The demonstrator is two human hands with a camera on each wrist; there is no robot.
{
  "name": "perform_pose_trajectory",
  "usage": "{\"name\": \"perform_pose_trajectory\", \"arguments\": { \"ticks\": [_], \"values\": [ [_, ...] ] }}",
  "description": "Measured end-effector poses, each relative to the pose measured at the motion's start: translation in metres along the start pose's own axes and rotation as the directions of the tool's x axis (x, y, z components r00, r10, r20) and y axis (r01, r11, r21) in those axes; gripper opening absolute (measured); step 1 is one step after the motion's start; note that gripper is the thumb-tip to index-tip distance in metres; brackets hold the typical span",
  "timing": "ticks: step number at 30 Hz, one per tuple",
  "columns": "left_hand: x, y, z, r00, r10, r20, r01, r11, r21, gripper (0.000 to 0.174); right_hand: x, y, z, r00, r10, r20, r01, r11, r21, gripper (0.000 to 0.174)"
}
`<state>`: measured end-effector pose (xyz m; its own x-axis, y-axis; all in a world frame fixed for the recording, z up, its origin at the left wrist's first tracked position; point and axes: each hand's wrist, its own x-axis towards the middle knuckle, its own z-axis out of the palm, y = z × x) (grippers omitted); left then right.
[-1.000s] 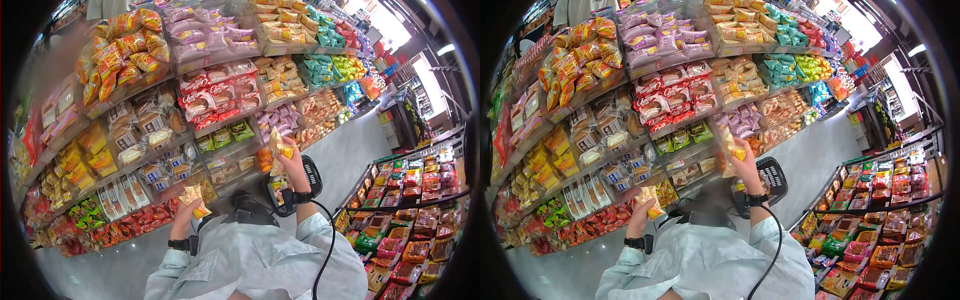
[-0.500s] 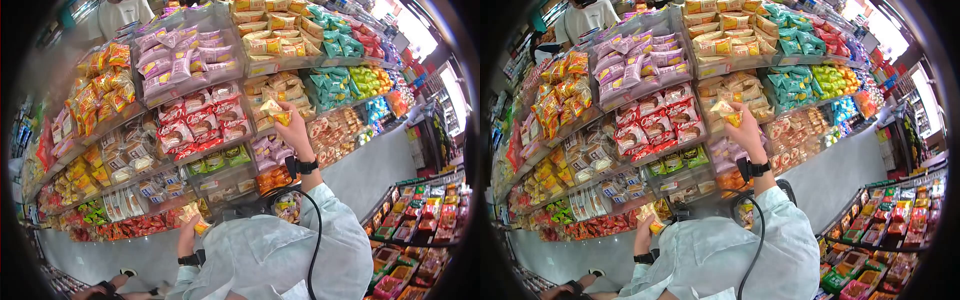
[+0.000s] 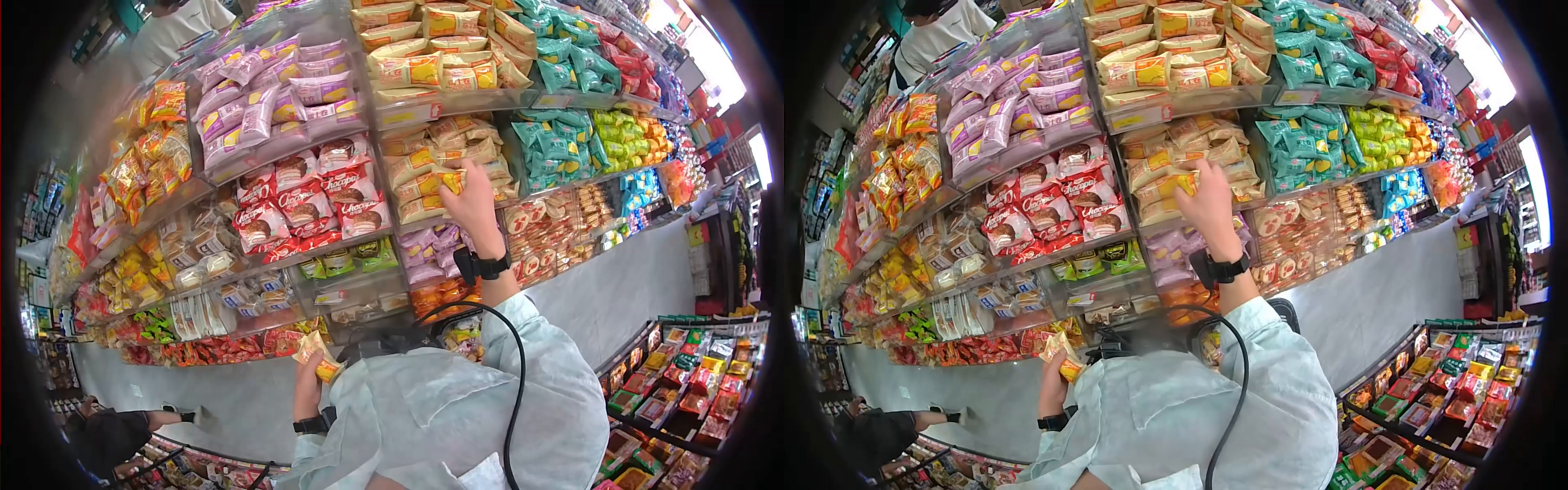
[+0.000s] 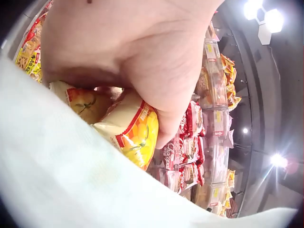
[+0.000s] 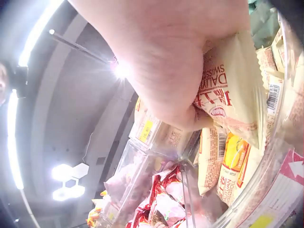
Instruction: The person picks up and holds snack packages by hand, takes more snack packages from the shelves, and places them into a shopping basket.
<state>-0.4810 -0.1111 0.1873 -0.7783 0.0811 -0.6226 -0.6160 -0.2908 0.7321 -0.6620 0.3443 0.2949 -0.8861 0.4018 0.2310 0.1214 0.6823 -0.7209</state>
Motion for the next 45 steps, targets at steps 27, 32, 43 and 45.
{"name": "perform_pose_trajectory", "arguments": {
  "ticks": [27,32,43,45],
  "values": [
    [0.03,0.016,0.004,0.99,-0.079,0.114,0.07,0.994,0.079,0.039,-0.046,0.067,-0.028,0.972,-0.094,-0.217,0.058,0.984,-0.169,0.042],
    [0.041,0.025,-0.017,0.979,-0.083,0.185,0.057,0.989,0.138,0.041,-0.074,0.04,-0.025,0.98,-0.08,-0.181,0.057,0.99,-0.129,0.034],
    [0.028,0.087,-0.04,0.91,-0.04,0.413,0.083,0.993,-0.087,0.049,-0.193,-0.13,0.071,0.898,-0.052,0.437,-0.105,0.939,0.327,0.026],
    [0.024,0.102,-0.033,0.848,-0.004,0.53,0.094,0.985,-0.145,0.069,-0.215,-0.153,0.09,0.866,-0.057,0.497,-0.175,0.896,0.408,0.033]
  ]
}}
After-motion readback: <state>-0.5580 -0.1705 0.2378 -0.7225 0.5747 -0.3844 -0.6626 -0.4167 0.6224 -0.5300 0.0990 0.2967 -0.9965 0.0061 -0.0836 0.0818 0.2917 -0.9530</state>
